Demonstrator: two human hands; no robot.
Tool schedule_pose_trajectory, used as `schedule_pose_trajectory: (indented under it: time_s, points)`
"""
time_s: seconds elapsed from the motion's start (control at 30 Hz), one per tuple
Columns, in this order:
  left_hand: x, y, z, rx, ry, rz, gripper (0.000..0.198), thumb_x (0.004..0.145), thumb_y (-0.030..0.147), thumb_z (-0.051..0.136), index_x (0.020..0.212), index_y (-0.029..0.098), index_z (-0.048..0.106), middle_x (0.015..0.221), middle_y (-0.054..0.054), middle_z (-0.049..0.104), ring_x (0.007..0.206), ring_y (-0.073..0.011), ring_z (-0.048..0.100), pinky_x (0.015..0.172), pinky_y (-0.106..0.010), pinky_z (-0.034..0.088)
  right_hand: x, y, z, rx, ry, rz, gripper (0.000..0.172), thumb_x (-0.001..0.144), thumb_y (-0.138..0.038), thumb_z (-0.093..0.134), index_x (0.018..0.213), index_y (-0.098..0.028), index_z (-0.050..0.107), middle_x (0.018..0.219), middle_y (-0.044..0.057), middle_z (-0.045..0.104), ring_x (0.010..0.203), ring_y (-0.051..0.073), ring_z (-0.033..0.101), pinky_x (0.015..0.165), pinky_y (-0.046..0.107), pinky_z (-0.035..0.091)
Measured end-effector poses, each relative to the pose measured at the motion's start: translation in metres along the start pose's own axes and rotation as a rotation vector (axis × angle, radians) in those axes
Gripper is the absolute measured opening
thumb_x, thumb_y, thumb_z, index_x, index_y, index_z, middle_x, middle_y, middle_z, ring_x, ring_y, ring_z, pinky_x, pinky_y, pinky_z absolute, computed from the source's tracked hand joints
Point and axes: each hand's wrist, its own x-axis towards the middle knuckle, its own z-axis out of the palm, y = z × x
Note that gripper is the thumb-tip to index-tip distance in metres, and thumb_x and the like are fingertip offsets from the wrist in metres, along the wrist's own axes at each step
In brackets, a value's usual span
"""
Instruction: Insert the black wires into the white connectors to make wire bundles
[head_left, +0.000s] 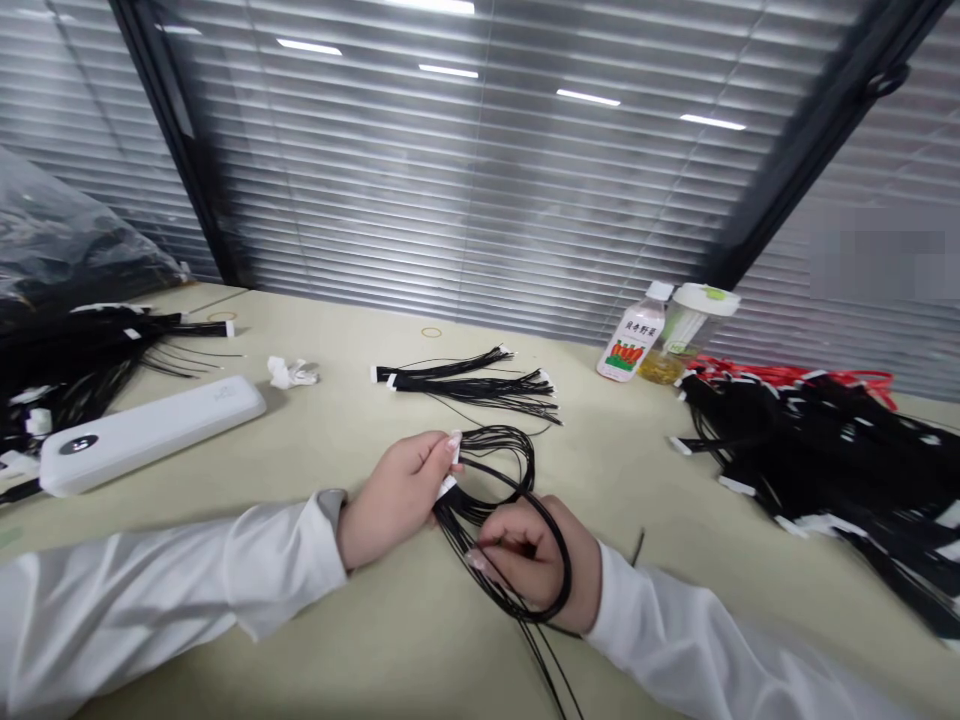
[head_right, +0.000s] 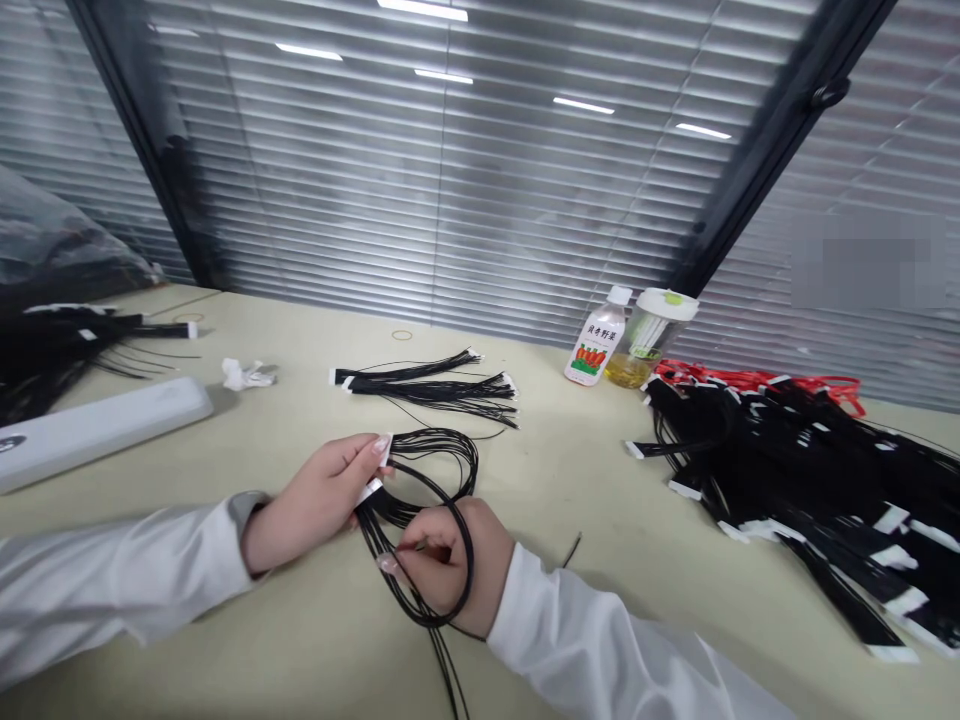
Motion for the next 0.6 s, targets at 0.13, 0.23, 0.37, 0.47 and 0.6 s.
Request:
schedule_pose_trajectory:
  time_s: [0.13,0.23,0.37,0.47,0.6]
  points:
    - [0.002,-0.002,0.0,-0.016,-0.007,0.032,0.04,0.082,0.049,0.033,0.065,0.014,0.044,0.047,0.006,0.038,0.035,-0.003,0.037,0.034,-0.014,0.031,0.0,-0.001,-0.002,-0.049,-0.005,-0.095,0.024,0.074,-0.025,0.053,0.054,-0.014,0.049,0.044,-0.006,0.034,0.043,0.004,0.029,0.042,0.018,0.022]
    - [0.003,-0.002,0.0,-0.011,0.002,0.047,0.04,0.082,0.048,0.033,0.064,0.014,0.044,0.045,0.006,0.038,0.035,-0.0029,0.037,0.034,-0.013,0.031,0.0,-0.002,-0.003,-0.075,0.0,-0.075,0.023,0.078,-0.026,0.046,0.058,-0.014,0.048,0.047,-0.005,0.037,0.045,0.005,0.033,0.043,0.017,0.025]
    - [0.002,-0.002,0.0,-0.002,0.008,0.053,0.04,0.082,0.048,0.033,0.064,0.014,0.044,0.043,0.006,0.038,0.035,-0.0035,0.037,0.035,-0.013,0.031,0.0,-0.006,-0.003,-0.105,0.045,-0.007,0.023,0.08,-0.025,0.042,0.06,-0.015,0.045,0.045,-0.006,0.038,0.043,0.005,0.033,0.043,0.016,0.025]
    - [0.0,-0.002,0.0,-0.001,0.012,0.052,0.039,0.082,0.047,0.033,0.064,0.014,0.044,0.042,0.006,0.038,0.035,-0.0037,0.037,0.035,-0.014,0.031,-0.001,-0.008,-0.004,-0.125,0.033,0.01,0.022,0.08,-0.024,0.041,0.06,-0.016,0.044,0.043,-0.006,0.039,0.041,0.005,0.034,0.042,0.016,0.025]
    - [-0.002,0.0,0.0,-0.012,-0.008,0.036,0.038,0.082,0.046,0.034,0.063,0.014,0.043,0.044,0.006,0.038,0.035,-0.0039,0.038,0.035,-0.014,0.032,-0.003,-0.009,-0.013,-0.436,0.007,-0.158,0.017,0.077,-0.021,0.044,0.061,-0.016,0.049,0.047,-0.004,0.047,0.045,0.007,0.04,0.048,0.019,0.029]
